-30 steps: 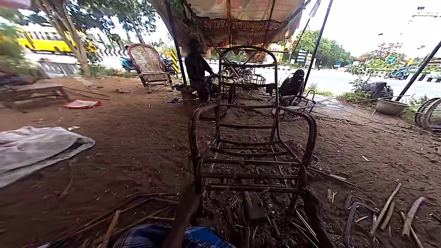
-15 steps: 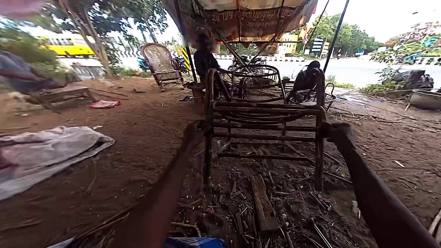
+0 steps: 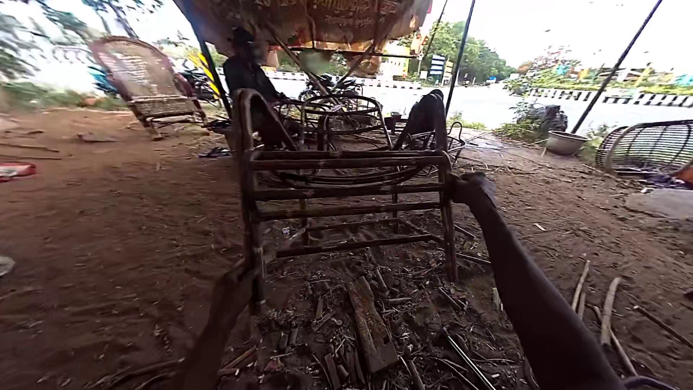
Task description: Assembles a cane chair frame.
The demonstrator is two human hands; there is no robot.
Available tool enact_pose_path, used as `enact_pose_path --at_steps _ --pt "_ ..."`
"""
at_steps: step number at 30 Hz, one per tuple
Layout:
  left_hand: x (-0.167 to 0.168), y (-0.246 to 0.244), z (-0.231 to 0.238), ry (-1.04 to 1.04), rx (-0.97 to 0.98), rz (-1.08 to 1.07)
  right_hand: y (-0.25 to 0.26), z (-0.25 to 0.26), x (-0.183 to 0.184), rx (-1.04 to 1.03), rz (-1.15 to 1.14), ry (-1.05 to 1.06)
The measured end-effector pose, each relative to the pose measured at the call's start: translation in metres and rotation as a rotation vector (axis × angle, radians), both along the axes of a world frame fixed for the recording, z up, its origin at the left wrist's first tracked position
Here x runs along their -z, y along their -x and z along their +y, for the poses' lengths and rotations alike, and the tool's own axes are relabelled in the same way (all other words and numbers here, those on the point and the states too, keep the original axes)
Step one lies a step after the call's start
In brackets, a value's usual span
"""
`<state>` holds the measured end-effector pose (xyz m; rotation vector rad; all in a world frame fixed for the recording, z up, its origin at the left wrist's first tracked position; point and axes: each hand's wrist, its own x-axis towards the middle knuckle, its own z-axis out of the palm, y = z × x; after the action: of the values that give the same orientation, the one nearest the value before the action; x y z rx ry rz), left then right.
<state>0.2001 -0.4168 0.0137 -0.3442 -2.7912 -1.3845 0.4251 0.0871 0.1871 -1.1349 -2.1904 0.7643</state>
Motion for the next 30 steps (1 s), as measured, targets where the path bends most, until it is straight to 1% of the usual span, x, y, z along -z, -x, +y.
enact_pose_path --at_steps 2,4,6,8,10,12,14,15,16,18,21,24,26,28,30 --pt "-0.003 -0.003 0.002 -0.019 -0.036 -0.013 -0.004 -0.008 -0.004 -0.011 -0.045 -0.043" --pt "-0.006 0.006 -0.003 -0.067 -0.034 -0.032 -0.003 -0.014 -0.009 -0.038 -0.052 -0.074" --pt "-0.003 0.010 -0.007 -0.115 -0.002 -0.095 -0.009 -0.009 0.000 -0.084 0.015 -0.060" --pt "0.001 0.012 -0.013 -0.145 0.009 -0.120 -0.015 -0.002 0.015 -0.196 0.176 0.000" --pt "0.005 0.013 -0.020 -0.138 0.009 -0.114 -0.022 -0.002 0.048 -0.281 0.386 0.090" --pt "0.011 0.011 -0.018 -0.127 -0.001 -0.100 -0.037 0.004 0.104 -0.216 0.472 0.169" --pt "0.016 0.008 -0.020 -0.100 0.001 -0.098 -0.055 0.007 0.178 -0.119 0.435 0.351" --pt "0.019 0.005 -0.021 -0.094 0.002 -0.095 -0.066 0.000 0.210 -0.103 0.398 0.444" --pt "0.021 0.003 -0.022 -0.103 0.004 -0.091 -0.075 -0.011 0.237 -0.114 0.354 0.500" --pt "0.028 -0.001 -0.026 -0.130 0.012 -0.084 -0.087 -0.032 0.276 -0.186 0.299 0.560" --pt "0.047 -0.009 -0.036 -0.132 0.009 -0.098 -0.098 -0.050 0.312 -0.218 0.310 0.549" --pt "0.067 -0.027 -0.045 -0.134 -0.009 -0.170 -0.114 -0.050 0.338 -0.241 0.202 0.506" --pt "0.088 -0.036 -0.052 -0.137 -0.004 -0.202 -0.127 -0.045 0.354 -0.256 0.104 0.466" --pt "0.109 -0.043 -0.062 -0.098 -0.001 -0.190 -0.139 -0.040 0.370 -0.277 -0.029 0.425" --pt "0.122 -0.050 -0.068 -0.049 0.001 -0.207 -0.149 -0.040 0.382 -0.267 -0.180 0.389"
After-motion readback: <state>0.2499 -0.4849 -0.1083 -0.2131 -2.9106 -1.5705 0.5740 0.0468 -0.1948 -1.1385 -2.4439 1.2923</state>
